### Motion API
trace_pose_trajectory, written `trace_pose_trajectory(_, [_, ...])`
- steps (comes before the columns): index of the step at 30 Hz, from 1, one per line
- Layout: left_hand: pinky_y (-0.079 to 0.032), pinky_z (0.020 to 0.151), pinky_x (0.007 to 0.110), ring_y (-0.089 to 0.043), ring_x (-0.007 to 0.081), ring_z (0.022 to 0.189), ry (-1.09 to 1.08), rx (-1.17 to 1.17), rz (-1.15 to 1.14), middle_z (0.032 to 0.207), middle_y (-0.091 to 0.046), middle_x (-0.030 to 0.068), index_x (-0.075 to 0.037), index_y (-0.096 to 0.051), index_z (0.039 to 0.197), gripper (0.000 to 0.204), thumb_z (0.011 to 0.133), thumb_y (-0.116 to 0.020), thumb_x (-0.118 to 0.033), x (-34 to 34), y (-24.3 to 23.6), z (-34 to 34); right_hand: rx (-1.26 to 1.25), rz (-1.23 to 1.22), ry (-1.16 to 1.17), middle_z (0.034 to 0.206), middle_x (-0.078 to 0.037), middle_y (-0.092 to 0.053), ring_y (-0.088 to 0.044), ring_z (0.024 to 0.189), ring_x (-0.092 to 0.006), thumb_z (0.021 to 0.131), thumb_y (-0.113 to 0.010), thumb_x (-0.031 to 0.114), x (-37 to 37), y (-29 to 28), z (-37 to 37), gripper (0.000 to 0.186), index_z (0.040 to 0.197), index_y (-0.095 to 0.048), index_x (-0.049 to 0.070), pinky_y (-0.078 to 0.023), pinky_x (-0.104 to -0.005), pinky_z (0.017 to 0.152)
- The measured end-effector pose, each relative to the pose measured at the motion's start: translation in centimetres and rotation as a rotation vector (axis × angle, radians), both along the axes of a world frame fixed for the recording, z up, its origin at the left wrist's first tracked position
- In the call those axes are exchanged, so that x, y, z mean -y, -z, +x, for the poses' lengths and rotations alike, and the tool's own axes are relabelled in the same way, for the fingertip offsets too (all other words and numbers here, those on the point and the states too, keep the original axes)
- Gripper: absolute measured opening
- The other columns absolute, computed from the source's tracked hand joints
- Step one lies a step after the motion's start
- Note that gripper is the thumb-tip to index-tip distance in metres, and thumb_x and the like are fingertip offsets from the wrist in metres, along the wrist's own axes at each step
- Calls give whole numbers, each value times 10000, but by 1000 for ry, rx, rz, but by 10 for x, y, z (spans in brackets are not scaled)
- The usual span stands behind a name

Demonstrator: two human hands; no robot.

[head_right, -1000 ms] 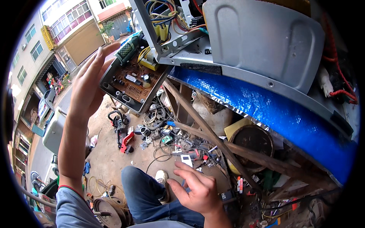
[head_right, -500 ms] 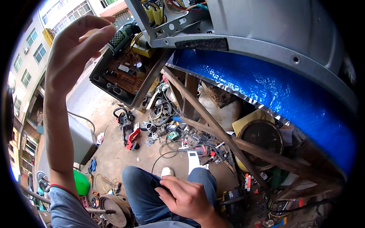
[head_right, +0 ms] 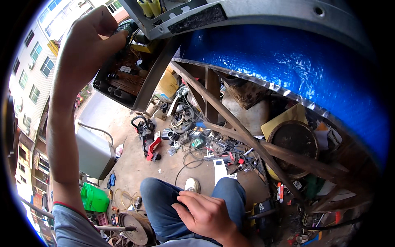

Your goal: The person repeatedly inserts and removes a small circuit board into a slot on a larger electronic chassis, adjusting its position and orientation multiple times. The hands manipulate the board and chassis without visible tools, while another person stands nearby in the background.

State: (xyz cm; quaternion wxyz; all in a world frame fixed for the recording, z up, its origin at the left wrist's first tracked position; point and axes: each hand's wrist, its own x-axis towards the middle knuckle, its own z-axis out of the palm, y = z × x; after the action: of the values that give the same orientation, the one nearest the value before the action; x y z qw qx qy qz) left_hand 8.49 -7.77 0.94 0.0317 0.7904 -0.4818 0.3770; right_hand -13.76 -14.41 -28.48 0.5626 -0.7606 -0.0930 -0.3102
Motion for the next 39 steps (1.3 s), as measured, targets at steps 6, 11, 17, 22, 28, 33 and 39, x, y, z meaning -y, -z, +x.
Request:
trace_pose_trajectory(6, [-522,741,314,-637,110,774,9,47,70,822,-699,61,-11,-631,914,231,877,-763,-197,-1,-4,-8,-10,22,1,926,-160,-769,-745,659,-232,793,-840,44,-2,2,-1,203,942,-723,-30,-578,-311,604])
trace_pose_trajectory(11, [-505,717,240,-661,75,761,-184,-289,-104,1052,-765,54,-78,-725,1130,348,985,-706,-394,-13,-12,-11,-12,52,-1,920,-158,-768,-742,650,-221,802,-837,44,-1,6,-2,193,936,-721,-32,-574,-307,596])
trace_pose_trajectory(17, [-537,723,276,-739,142,821,24,-303,-362,1024,-767,69,-37,-747,1137,412,976,-711,-415,-28,-8,-6,-37,70,4,916,-155,-768,-739,646,-222,808,-833,46,-3,12,-2,180,927,-721,-30,-571,-304,593])
trace_pose_trajectory(22, [-537,710,270,-739,141,809,136,-281,-462,1048,-782,88,-15,-736,1141,364,1005,-694,-349,-52,11,-11,-65,71,4,917,-156,-770,-741,646,-228,804,-835,48,-3,7,-1,180,926,-724,-24,-572,-305,593])
trace_pose_trajectory(28, [-534,659,235,-736,137,802,255,-506,-581,1058,-775,126,-1,-709,1099,215,1038,-665,-202,-104,72,-7,-75,81,8,923,-160,-773,-743,648,-232,800,-839,50,-2,13,-2,186,931,-726,-18,-580,-311,594])
trace_pose_trajectory(33, [-550,678,264,-739,172,813,124,-1051,-752,1092,-761,145,10,-664,1121,204,1049,-633,-178,-124,156,-3,-80,74,-16,915,-157,-773,-751,668,-241,801,-839,54,2,13,-2,188,934,-726,-14,-586,-315,604])
trace_pose_trajectory(39, [-591,699,282,-733,133,820,-90,-1622,-453,1052,-772,93,5,-677,1166,246,1033,-670,-201,-116,273,10,-94,34,-2,919,-158,-771,-764,727,-281,802,-844,69,0,21,-2,196,937,-727,-11,-602,-339,639])
